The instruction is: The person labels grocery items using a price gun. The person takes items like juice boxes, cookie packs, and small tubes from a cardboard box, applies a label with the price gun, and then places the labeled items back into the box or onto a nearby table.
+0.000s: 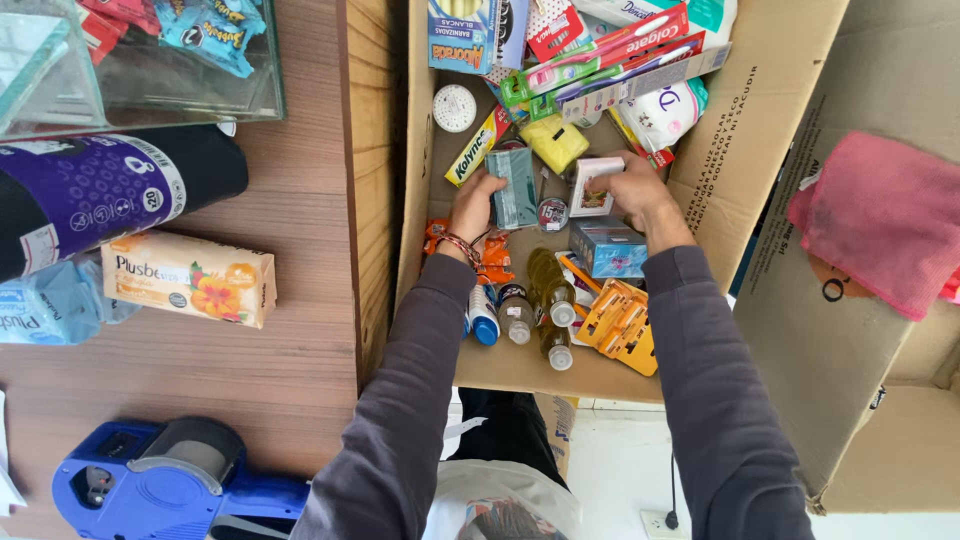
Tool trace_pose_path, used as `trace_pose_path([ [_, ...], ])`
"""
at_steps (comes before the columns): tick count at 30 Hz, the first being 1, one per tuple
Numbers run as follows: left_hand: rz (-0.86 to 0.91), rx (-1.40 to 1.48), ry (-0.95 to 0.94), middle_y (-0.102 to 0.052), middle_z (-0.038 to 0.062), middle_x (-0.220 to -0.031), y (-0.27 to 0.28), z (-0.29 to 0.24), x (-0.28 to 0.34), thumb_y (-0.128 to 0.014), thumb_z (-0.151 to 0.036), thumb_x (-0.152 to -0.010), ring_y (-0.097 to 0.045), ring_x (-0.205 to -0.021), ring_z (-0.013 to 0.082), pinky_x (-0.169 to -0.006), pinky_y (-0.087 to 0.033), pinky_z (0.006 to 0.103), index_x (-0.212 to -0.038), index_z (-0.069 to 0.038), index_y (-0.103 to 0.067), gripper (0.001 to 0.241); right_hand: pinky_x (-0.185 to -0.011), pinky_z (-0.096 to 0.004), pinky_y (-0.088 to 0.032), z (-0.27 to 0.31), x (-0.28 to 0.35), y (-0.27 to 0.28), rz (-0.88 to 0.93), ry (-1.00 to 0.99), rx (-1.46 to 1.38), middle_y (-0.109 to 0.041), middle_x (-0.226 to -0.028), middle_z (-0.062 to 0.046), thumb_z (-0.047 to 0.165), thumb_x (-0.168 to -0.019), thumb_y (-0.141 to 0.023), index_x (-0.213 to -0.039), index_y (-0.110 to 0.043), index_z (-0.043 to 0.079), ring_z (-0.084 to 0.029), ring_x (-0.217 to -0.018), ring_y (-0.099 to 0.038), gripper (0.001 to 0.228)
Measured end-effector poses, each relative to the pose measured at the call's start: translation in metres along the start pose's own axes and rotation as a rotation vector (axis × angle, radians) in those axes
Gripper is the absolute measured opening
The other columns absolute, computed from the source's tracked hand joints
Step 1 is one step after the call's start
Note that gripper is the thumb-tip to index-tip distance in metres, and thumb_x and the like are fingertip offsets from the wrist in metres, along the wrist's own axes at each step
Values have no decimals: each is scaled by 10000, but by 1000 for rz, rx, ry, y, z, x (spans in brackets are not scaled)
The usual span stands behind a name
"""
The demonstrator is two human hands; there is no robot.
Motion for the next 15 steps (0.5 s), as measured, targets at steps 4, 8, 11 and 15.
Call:
trace_pose_path([
  [4,-3,-44,16,-798,194,-1415,-9,-18,22,-981,-287,-1015,-767,-1362,332,-1110,-713,531,-1664,-115,-790,698,-760,-501,-808,4,8,3,-91,13,42,-829,-1256,-132,201,-805,-1132,-1610,-829,234,-284,-1138,-880,861],
  [8,-20,-181,3,-856,120,-1295,-17,-31,40,-1132,-372,-936,-834,-1224,274,-941,-765,481,-1513,-121,-845,692,-1353,-663,-578,68,56,18,-148,60,373,-644,-1772,-327,460,-925,-1136,-1841,-620,103,-497,-1692,-636,1110],
  [11,-7,-258,-4,-885,129,-1204,-26,-51,59,-1197,-440,-890,-874,-1033,257,-830,-801,441,-1436,-86,-832,746,-1416,-701,-513,152,158,-9,-19,92,423,-606,-1839,-325,488,-1004,-1099,-1868,-618,125,-523,-1743,-581,1052],
  [15,41,-319,-60,-877,169,-1121,-58,-59,73,-1155,-556,-932,-898,-909,276,-778,-798,419,-1315,-31,-817,732,-1425,-854,-409,227,251,-59,330,162,207,-524,-1853,-529,590,-936,-1100,-1948,-513,73,-724,-1801,-421,1279],
])
Point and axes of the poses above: each hand's wrist, its own x-axis away from the middle knuckle, its own y-axis out of the back of the hand, z = x × y, the point moved 9 cm from there along -x, towards the middle knuckle
